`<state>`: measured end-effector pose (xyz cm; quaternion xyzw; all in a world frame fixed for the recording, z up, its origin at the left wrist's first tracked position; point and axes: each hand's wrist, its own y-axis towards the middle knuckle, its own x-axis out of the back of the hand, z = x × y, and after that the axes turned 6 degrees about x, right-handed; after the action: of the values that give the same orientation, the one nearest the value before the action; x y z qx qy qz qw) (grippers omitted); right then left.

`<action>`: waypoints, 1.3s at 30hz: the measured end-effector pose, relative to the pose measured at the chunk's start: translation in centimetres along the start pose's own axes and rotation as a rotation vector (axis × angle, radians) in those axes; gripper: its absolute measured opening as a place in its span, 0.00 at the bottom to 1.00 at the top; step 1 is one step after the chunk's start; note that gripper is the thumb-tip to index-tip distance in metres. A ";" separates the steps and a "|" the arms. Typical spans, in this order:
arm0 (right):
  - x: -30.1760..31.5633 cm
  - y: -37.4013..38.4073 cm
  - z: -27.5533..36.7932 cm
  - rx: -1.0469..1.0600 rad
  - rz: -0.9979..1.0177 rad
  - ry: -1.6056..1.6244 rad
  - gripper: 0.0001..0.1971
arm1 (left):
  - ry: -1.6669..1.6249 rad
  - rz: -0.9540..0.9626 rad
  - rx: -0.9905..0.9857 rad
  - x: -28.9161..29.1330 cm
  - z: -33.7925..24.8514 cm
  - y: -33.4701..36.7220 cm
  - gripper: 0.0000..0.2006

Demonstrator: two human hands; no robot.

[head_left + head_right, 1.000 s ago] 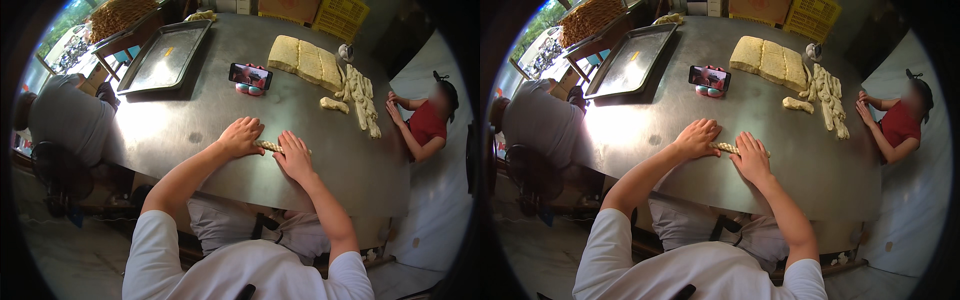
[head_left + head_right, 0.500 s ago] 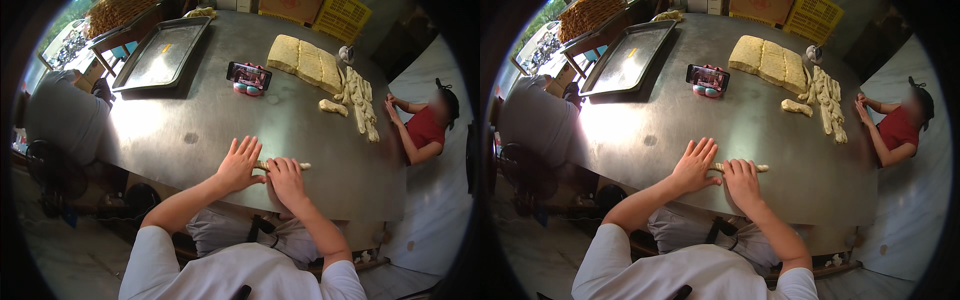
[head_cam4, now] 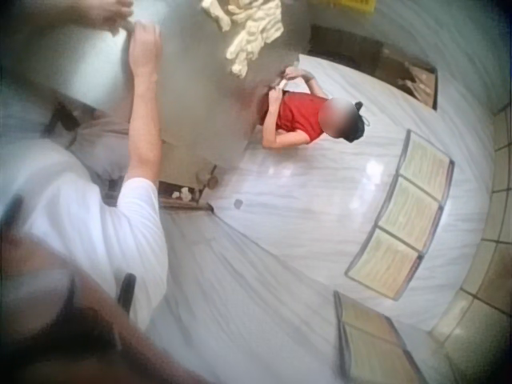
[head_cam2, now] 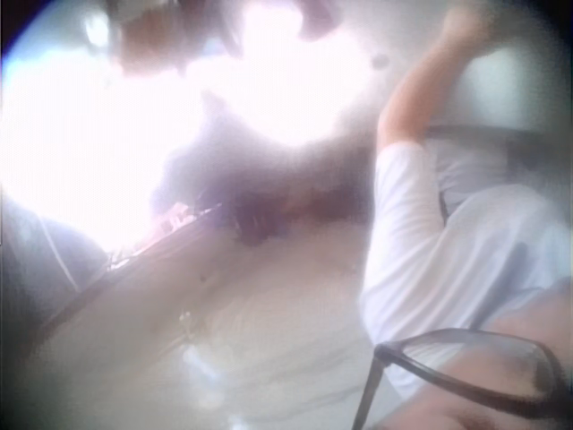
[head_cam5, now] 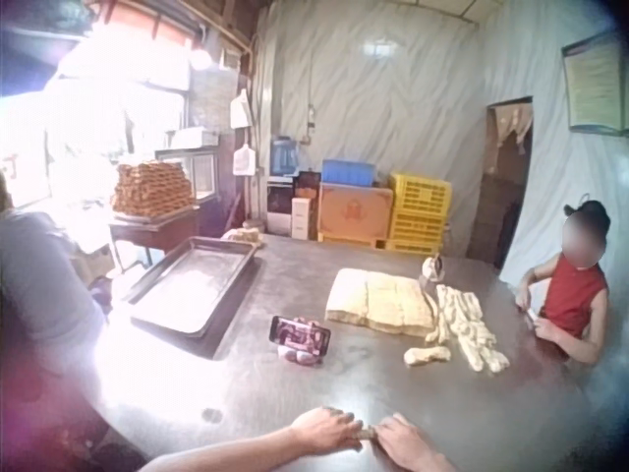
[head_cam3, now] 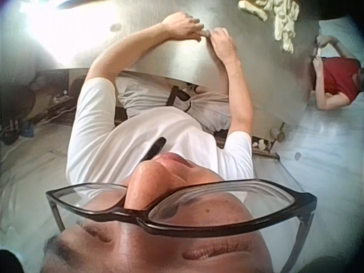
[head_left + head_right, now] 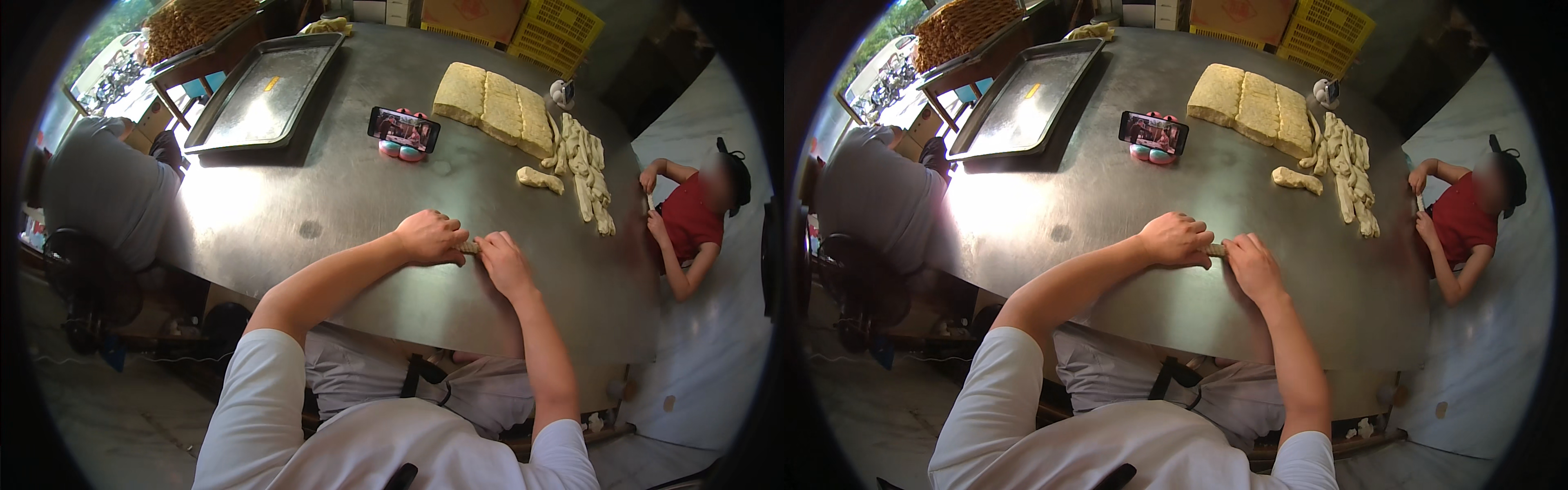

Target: The person stretches a long piece of dough by hand, folds it, and twists it into a rope-like shape on a metal table.

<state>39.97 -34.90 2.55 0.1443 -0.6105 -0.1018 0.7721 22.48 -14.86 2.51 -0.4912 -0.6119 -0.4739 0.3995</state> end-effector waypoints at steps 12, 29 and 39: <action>1.8 -0.2 -1.0 -0.040 -0.089 0.160 0.08 | -0.005 -0.221 -0.194 -0.8 0.3 2.8 0.24; 3.4 1.8 -0.8 -0.158 0.151 0.300 0.12 | 0.054 -0.003 0.071 -0.1 -1.7 -0.5 0.26; 5.6 22.0 12.1 0.139 -0.524 0.542 0.26 | 0.581 -0.895 0.618 23.7 11.6 -20.4 0.18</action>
<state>29.10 -17.33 17.92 0.3694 -0.3319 -0.2122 0.8416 -2.53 0.31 18.65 0.1009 -0.7339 -0.5109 0.4360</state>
